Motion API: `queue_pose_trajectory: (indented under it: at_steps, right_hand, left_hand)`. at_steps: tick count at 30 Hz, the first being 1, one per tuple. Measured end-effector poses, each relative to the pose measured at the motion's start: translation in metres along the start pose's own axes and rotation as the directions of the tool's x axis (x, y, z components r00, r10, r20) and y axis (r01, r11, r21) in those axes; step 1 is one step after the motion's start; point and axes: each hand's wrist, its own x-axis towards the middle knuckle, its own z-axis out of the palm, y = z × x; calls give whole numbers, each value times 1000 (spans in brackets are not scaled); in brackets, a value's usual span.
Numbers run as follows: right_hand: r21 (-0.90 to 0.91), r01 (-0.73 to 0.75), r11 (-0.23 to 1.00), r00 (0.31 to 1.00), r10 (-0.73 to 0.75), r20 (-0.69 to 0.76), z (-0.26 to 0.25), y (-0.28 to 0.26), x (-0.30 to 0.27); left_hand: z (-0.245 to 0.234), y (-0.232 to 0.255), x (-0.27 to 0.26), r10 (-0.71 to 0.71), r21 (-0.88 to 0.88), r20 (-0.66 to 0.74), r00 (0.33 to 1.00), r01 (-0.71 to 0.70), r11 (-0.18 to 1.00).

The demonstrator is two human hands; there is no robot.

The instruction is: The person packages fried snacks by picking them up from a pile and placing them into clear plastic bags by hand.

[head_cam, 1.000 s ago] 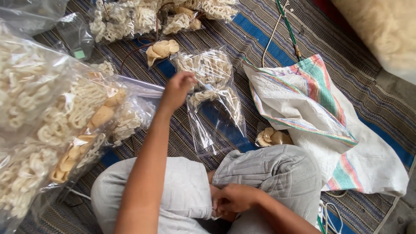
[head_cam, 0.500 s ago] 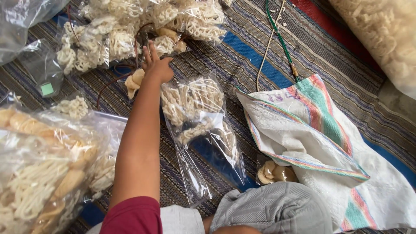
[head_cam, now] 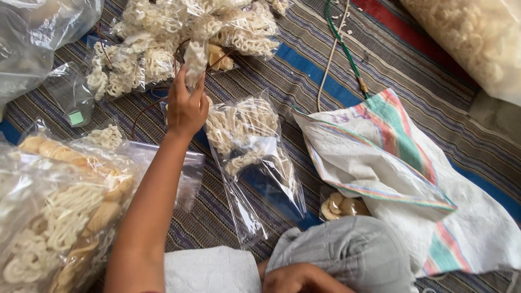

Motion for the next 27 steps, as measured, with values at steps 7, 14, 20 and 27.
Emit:
queue_pose_trajectory:
  at_steps: [7, 14, 20, 27]
  right_hand:
    - [165, 233, 958, 955, -193, -228, 54, -192, -65]
    - [171, 617, 768, 689, -422, -590, 73, -221, -80]
    - [50, 707, 706, 438, -382, -814, 70, -216, -69]
    - [-3, 855, 519, 172, -289, -942, 54, -219, -76]
  left_hand:
    - [-135, 136, -89, -183, -362, 3, 983, 172, 916]
    - [-137, 217, -218, -562, -888, 330, 759, 451, 87]
    - [-109, 260, -245, -610, -918, 281, 741, 393, 54]
    - [-137, 266, -210, -566, -912, 321, 759, 409, 32]
